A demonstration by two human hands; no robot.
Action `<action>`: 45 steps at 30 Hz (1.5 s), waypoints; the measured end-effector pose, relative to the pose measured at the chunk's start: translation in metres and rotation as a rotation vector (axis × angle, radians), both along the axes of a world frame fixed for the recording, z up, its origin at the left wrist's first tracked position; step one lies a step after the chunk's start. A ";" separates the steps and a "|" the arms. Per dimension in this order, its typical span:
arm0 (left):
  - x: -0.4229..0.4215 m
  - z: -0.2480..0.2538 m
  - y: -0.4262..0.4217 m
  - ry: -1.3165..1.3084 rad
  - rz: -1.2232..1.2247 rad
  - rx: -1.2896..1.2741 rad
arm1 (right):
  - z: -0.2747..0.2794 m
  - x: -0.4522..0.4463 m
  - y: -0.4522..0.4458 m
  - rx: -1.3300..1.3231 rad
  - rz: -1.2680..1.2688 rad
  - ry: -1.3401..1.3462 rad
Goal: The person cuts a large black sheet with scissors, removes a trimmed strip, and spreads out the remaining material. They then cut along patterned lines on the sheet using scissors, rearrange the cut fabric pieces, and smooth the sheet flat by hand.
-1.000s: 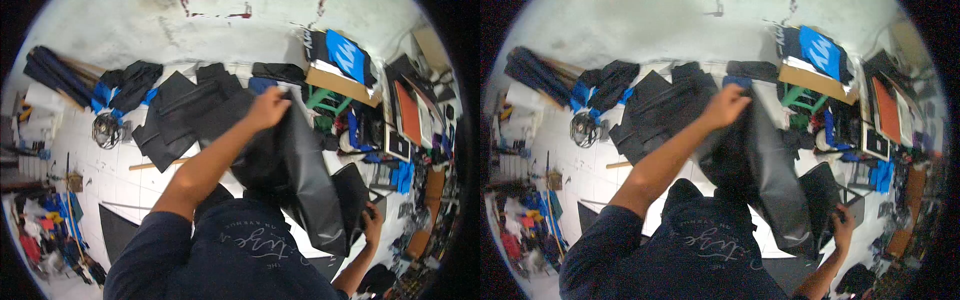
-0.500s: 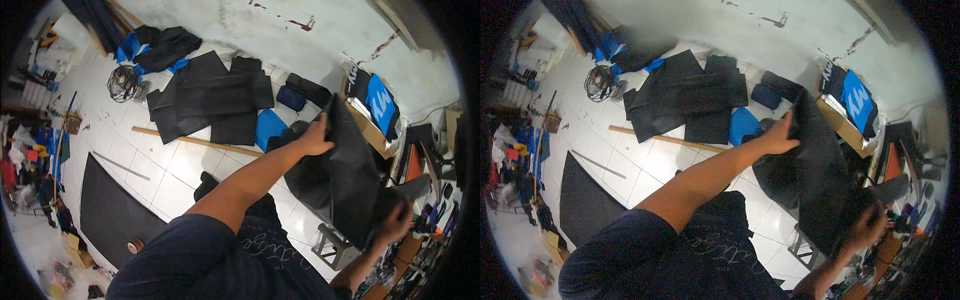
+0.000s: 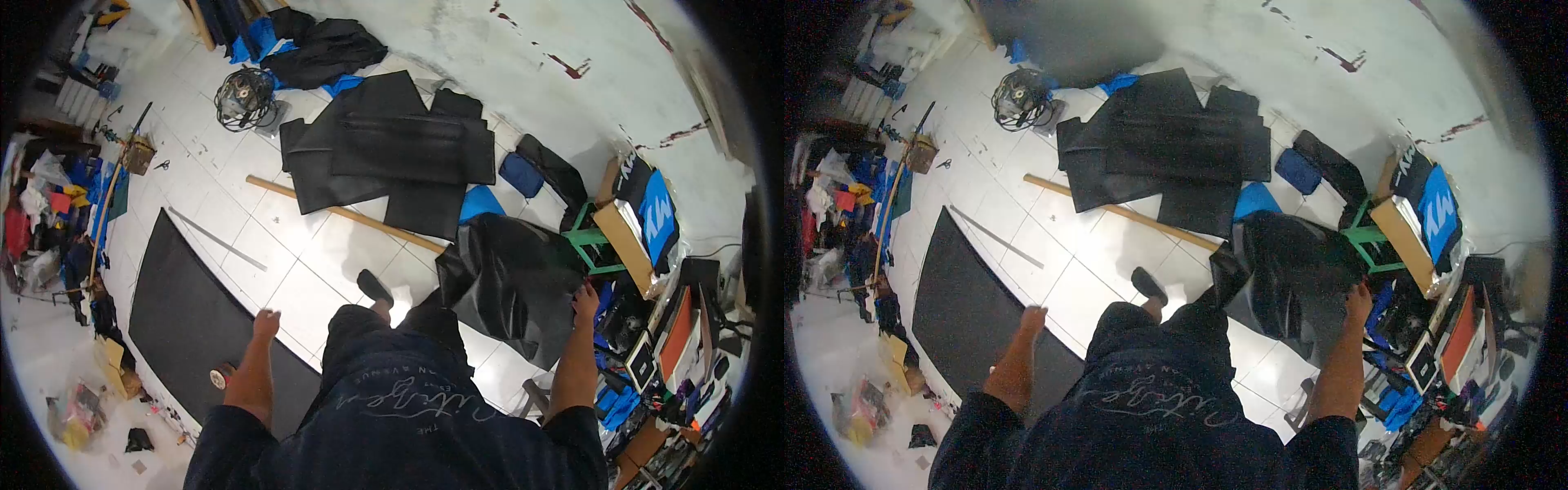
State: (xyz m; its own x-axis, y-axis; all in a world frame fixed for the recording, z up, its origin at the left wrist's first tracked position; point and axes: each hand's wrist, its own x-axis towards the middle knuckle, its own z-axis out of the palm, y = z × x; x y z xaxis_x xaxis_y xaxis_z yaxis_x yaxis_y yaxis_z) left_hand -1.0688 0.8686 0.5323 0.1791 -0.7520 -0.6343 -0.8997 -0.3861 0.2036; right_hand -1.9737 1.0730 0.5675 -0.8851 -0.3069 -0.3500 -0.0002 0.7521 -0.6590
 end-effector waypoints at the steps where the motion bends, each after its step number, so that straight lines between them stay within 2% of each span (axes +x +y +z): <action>1: 0.023 -0.009 0.017 -0.047 -0.077 0.101 | 0.024 0.029 -0.035 -0.012 0.011 -0.216; 3: 0.056 -0.021 0.043 -0.124 -0.233 0.212 | 0.041 0.086 -0.091 0.143 0.337 -0.226; 4: 0.056 -0.020 0.046 -0.121 -0.225 0.215 | 0.017 0.103 -0.103 0.103 0.505 -0.103; 5: 0.043 -0.017 0.056 -0.014 0.041 0.214 | -0.009 0.117 -0.112 0.064 0.675 0.022; 6: 0.029 -0.019 0.066 0.090 0.309 0.213 | 0.000 0.147 -0.131 0.073 0.686 -0.101; 7: 0.009 -0.024 0.070 0.153 0.423 0.222 | 0.016 0.190 -0.154 0.083 0.691 -0.223; 8: -0.009 -0.029 0.065 0.221 0.533 0.225 | 0.008 0.214 -0.163 0.127 0.776 -0.230; 9: -0.018 -0.052 0.068 0.281 0.355 0.085 | 0.000 0.233 -0.173 0.169 0.859 -0.234; 10: -0.042 -0.050 0.060 0.299 0.345 0.080 | 0.008 0.256 -0.185 0.237 0.932 -0.259; 12: -0.093 -0.021 0.029 0.431 0.341 0.114 | 0.013 0.290 -0.209 0.325 1.038 -0.295; 16: -0.164 0.038 -0.012 0.626 0.459 0.133 | -0.043 0.318 -0.235 0.357 1.166 -0.358; 18: -0.170 0.018 -0.002 0.637 0.518 0.121 | -0.070 0.332 -0.262 0.366 1.219 -0.386; 19: -0.153 -0.038 0.031 0.566 0.384 0.040 | -0.085 0.339 -0.279 0.395 1.226 -0.397; 20: -0.166 -0.006 0.023 0.575 0.563 0.235 | -0.103 0.346 -0.291 0.428 1.230 -0.416; 21: -0.167 -0.024 0.035 0.458 0.485 0.267 | -0.140 0.350 -0.301 0.368 1.271 -0.395; 22: -0.185 -0.009 0.036 0.368 0.471 0.113 | -0.173 0.356 -0.316 0.370 1.099 -0.572; 23: -0.186 -0.016 0.031 0.302 0.321 0.241 | -0.209 0.360 -0.327 0.373 0.912 -0.741; 24: -0.189 -0.039 0.052 0.262 0.333 0.163 | -0.259 0.357 -0.340 0.383 0.903 -0.747; 26: -0.214 -0.043 0.048 0.057 0.380 0.116 | -0.360 0.347 -0.361 0.278 1.101 -0.647; 27: -0.216 -0.051 0.054 0.055 0.378 0.148 | -0.405 0.341 -0.371 0.211 1.206 -0.558; 28: -0.216 -0.062 0.061 -0.025 0.357 0.123 | -0.411 0.349 -0.399 0.214 0.773 -0.803; 29: -0.217 -0.072 0.062 -0.099 0.332 0.091 | -0.407 0.360 -0.433 0.145 0.278 -0.937; 30: -0.221 -0.073 0.060 -0.100 0.328 0.125 | -0.441 0.343 -0.451 0.159 0.400 -0.978; 31: -0.228 -0.074 0.050 -0.240 0.256 0.194 | -0.449 0.346 -0.480 0.224 0.309 -0.856; 32: -0.234 -0.078 0.041 -0.378 0.183 0.252 | -0.489 0.327 -0.500 0.283 0.392 -0.851; 33: -0.237 -0.076 0.036 -0.388 0.177 0.279 | -0.505 0.319 -0.517 0.053 0.138 -0.986; 34: -0.238 -0.080 0.031 -0.320 0.269 0.242 | -0.504 0.321 -0.538 0.069 -0.025 -0.845; 35: -0.237 -0.086 0.029 -0.250 0.363 0.197 | -0.508 0.318 -0.557 -0.020 -0.151 -0.880; 36: -0.235 -0.090 0.037 -0.266 0.363 0.216 | -0.516 0.314 -0.564 -0.098 -0.281 -0.911; 37: -0.233 -0.094 0.046 -0.299 0.342 0.213 | -0.522 0.315 -0.570 -0.082 -0.285 -0.920; 39: -0.235 -0.093 0.043 -0.336 0.332 0.208 | -0.531 0.316 -0.580 -0.124 -0.488 -0.792; 41: -0.234 -0.086 0.031 -0.147 0.401 0.176 | -0.524 0.318 -0.578 -0.184 -0.429 -0.787; 43: -0.230 -0.081 0.033 -0.080 0.391 0.196 | -0.503 0.316 -0.584 -0.259 -0.356 -0.773; 45: -0.226 -0.082 0.041 -0.008 0.382 0.208 | -0.426 0.326 -0.587 -0.159 -0.278 -0.641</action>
